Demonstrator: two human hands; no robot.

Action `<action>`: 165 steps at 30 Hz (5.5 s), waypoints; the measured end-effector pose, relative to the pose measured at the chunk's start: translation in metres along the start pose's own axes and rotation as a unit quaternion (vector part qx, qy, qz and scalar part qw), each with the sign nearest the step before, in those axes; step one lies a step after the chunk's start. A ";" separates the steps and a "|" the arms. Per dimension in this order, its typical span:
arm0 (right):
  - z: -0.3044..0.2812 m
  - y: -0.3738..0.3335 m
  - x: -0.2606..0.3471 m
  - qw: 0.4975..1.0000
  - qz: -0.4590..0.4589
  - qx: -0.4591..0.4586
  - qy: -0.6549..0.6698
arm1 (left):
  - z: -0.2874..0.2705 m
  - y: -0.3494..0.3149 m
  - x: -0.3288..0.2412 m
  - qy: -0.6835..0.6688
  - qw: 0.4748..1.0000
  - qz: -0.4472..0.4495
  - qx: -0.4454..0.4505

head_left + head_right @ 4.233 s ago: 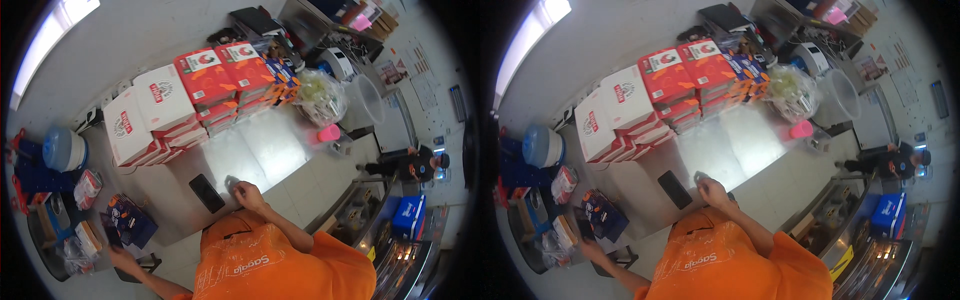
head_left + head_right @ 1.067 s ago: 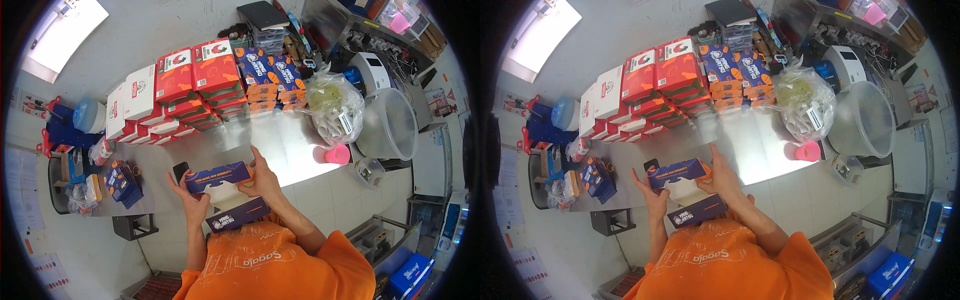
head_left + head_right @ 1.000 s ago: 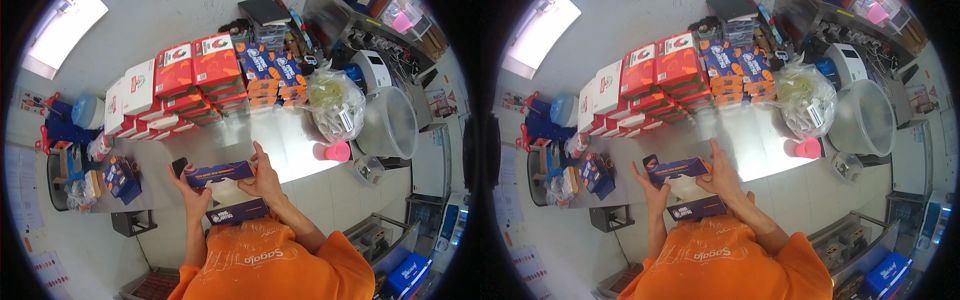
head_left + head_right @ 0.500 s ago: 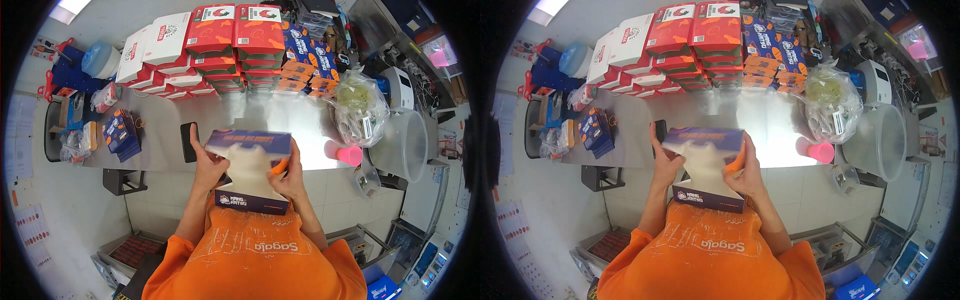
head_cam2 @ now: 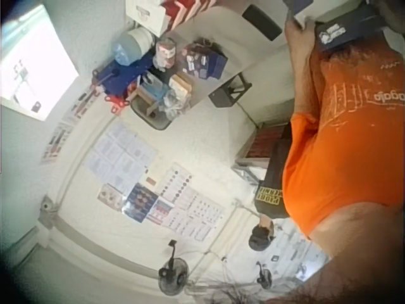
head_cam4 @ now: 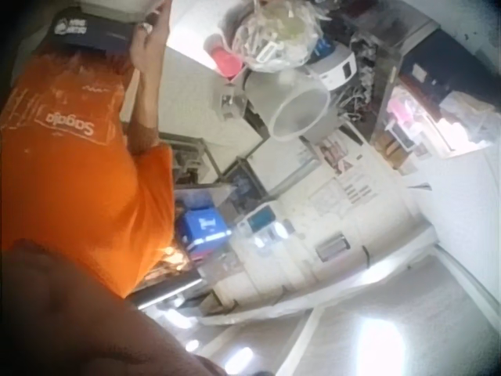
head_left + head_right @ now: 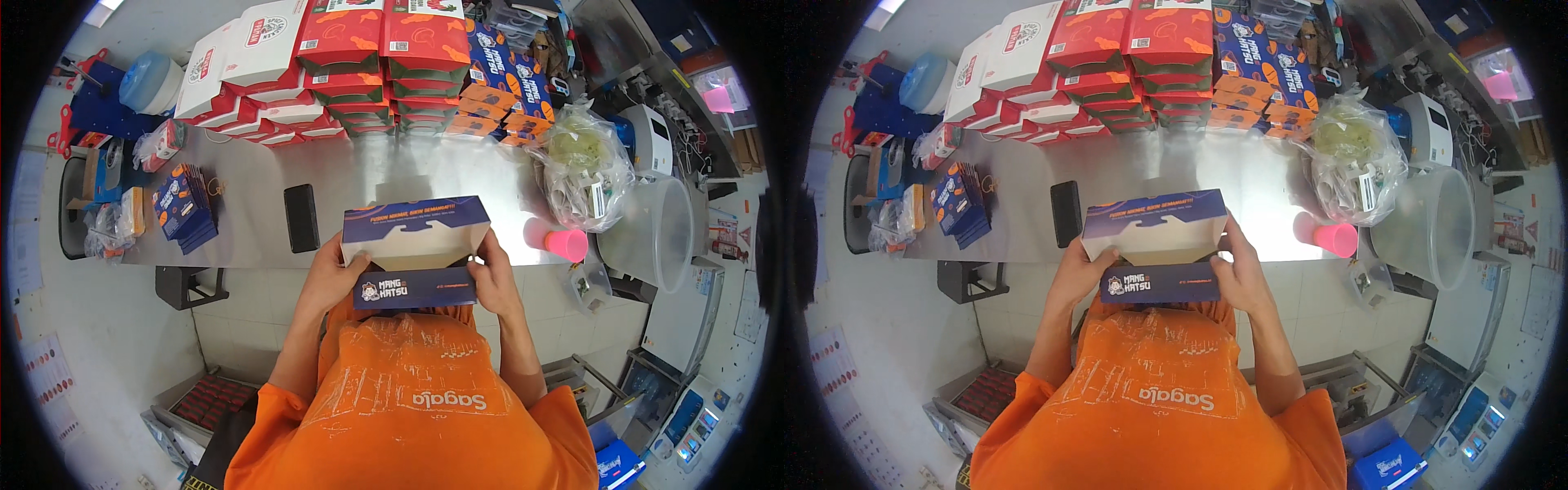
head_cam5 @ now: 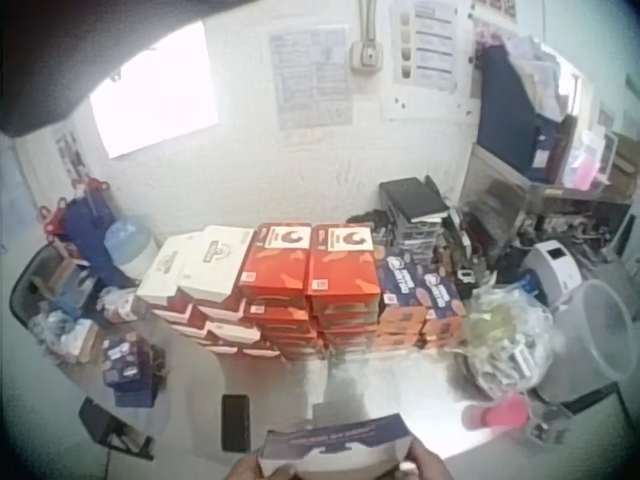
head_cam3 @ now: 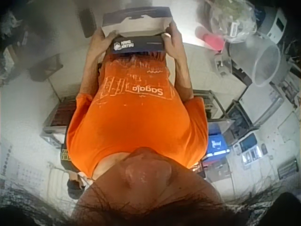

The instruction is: The person repeatedly picks up flat-packed cardboard boxes, folds them into rectangular shapes, and stacks them on a metal table. The person handles the boxes one at a time, folding the flaps to form the box structure before placing them in a growing pile.

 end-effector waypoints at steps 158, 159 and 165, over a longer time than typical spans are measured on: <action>-0.011 -0.038 -0.023 0.955 0.071 0.253 0.139 | 0.063 0.069 0.044 -0.289 0.879 -0.044 0.376; -0.011 -0.039 -0.025 0.956 0.082 0.236 0.154 | 0.061 0.063 0.055 -0.365 0.855 -0.030 0.366; -0.014 -0.044 -0.061 0.933 0.193 0.119 0.278 | 0.090 0.039 0.049 -0.404 0.868 0.037 0.288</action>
Point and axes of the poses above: each hand's wrist, its own y-axis towards the middle knuckle, its own z-axis out of the palm, x = y × z, the point moved 3 cm from there along y, towards the middle knuckle, and after that the axes turned 7 degrees about -y, right-handed, at the moved point
